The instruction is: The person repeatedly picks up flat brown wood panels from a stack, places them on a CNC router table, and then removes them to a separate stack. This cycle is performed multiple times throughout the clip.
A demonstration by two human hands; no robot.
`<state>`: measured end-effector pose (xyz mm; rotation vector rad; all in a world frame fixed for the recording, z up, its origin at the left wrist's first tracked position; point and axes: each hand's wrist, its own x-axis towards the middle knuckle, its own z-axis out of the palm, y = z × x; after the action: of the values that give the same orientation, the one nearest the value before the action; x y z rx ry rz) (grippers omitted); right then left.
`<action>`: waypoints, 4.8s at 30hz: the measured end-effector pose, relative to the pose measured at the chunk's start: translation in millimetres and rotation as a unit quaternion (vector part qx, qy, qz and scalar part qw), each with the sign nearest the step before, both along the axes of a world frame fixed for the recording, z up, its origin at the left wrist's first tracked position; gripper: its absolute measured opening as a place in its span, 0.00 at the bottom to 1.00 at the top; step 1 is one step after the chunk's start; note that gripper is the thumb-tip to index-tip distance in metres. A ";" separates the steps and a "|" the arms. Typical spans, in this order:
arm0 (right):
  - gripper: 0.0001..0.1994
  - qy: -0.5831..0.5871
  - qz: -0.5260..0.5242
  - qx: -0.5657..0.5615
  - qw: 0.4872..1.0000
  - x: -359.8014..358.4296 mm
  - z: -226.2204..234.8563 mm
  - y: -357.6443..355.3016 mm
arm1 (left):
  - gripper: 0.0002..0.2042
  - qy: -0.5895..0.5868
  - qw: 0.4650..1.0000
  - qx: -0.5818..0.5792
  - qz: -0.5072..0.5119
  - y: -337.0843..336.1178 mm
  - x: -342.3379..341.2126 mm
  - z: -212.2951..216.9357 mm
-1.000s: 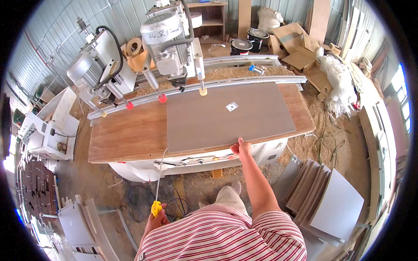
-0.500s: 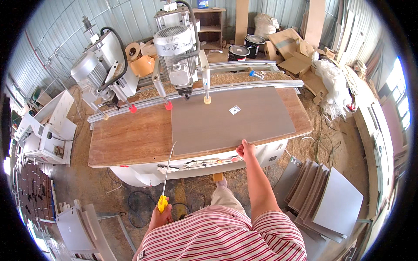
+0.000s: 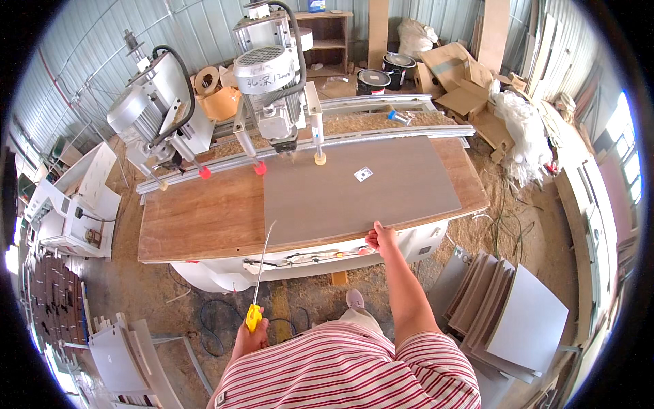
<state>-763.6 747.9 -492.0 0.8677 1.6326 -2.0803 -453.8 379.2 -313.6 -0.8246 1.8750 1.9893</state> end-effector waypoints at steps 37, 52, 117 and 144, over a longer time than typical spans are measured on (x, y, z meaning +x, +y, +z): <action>0.57 0.178 0.297 0.634 0.691 -69.5 60.1 252.0 | 0.19 0.015 0.919 0.057 0.389 23.5 -24.0 3.8; 0.48 0.176 0.318 0.629 0.687 -14.6 65.9 11.9 | 0.22 -0.104 0.982 0.157 -0.009 46.7 -65.0 31.9; 0.40 0.279 0.323 0.507 0.749 47.0 37.5 -172.3 | 0.16 -0.061 0.991 0.064 0.098 -52.9 32.4 21.7; 0.07 0.306 0.220 0.319 0.870 -15.3 14.4 -111.8 | 0.13 -0.013 0.917 0.069 0.393 -47.7 2.6 -21.2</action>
<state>-778.9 636.1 -477.6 -0.0859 2.6272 -1.5605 -451.2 331.6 -334.8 -1.7490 1.4704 2.4706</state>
